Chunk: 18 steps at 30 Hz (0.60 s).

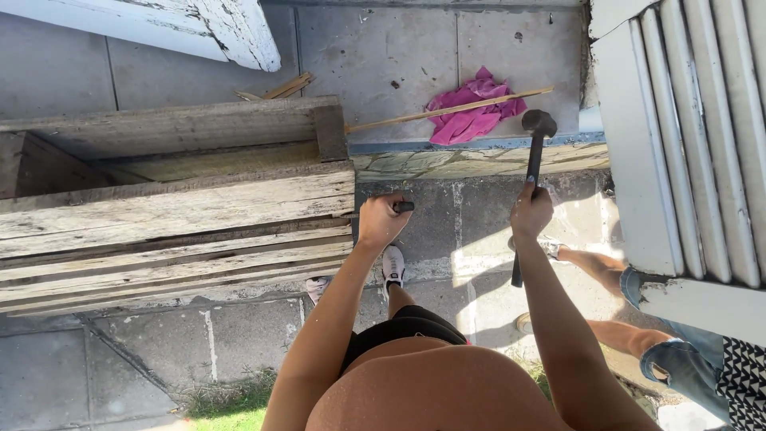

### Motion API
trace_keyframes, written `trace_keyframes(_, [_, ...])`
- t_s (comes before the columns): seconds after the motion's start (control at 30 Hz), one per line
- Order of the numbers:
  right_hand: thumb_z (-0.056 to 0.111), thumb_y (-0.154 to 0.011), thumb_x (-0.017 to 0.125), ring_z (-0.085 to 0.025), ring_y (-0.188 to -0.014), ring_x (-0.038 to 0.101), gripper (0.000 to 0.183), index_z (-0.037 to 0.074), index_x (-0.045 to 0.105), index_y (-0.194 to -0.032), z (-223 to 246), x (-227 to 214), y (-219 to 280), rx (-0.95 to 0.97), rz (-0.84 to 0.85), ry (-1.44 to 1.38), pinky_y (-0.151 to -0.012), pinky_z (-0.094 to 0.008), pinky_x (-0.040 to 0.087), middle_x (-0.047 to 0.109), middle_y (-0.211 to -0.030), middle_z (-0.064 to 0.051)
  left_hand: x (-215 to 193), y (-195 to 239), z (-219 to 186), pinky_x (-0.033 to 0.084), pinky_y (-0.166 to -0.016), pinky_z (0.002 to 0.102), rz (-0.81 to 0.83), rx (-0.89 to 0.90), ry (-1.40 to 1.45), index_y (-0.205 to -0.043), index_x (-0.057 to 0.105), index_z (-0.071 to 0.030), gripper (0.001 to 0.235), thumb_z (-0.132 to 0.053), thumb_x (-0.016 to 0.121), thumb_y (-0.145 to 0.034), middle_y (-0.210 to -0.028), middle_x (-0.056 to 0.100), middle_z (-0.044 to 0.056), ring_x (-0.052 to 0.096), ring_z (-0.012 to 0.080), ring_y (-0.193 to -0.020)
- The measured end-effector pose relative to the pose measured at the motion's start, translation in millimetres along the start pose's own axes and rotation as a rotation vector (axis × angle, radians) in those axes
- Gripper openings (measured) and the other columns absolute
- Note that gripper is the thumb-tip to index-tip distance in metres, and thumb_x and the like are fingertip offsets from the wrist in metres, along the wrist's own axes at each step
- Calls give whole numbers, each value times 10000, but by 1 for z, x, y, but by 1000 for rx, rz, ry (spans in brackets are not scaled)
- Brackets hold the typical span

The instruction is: Dismantling a wooden pallet by knocking out nails using a hammer and a metal rod as a punch.

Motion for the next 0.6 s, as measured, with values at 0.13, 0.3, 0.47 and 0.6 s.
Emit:
trace_keyframes(0.13, [403,-1027,566,-310,-646,703,371,80,647,-863,-2,33,-71,-114,-156,79,-624,-408,538,622,-636,-78,-8,3,-6,526,-528,333,-3,-9,15,-679,715,-212,66,-205,725,-743,-478,587,2,613,271,-465])
trace_keyframes(0.3, [366,-1094,472,-354,-709,737,354,63,587,-950,58,50,-131,-317,-94,307,-631,-485,593,649,-720,-106,-11,4,-9,522,-519,403,-15,-31,31,-705,740,-221,41,-248,732,-735,-521,614,52,635,336,-517])
trace_keyframes(0.47, [427,-1084,532,-344,-696,757,359,96,598,-962,91,64,-150,-551,-31,648,-603,-477,614,654,-740,-90,-15,0,-13,517,-520,381,-30,-43,28,-688,736,-210,63,-248,719,-735,-503,598,54,616,332,-495])
trace_keyframes(0.6, [514,-1121,517,-386,-793,744,442,83,600,-1070,106,35,-125,-569,0,638,-627,-518,601,660,-865,-135,-18,6,-18,498,-512,387,-34,-43,40,-642,667,-164,164,-245,693,-782,-482,576,56,591,330,-465])
Point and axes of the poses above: each hand's wrist, its own y-axis away from the middle knuckle, its own x-axis out of the palm, z = x × y, the point moved 8 cm from there along -y, towards the middle knuckle
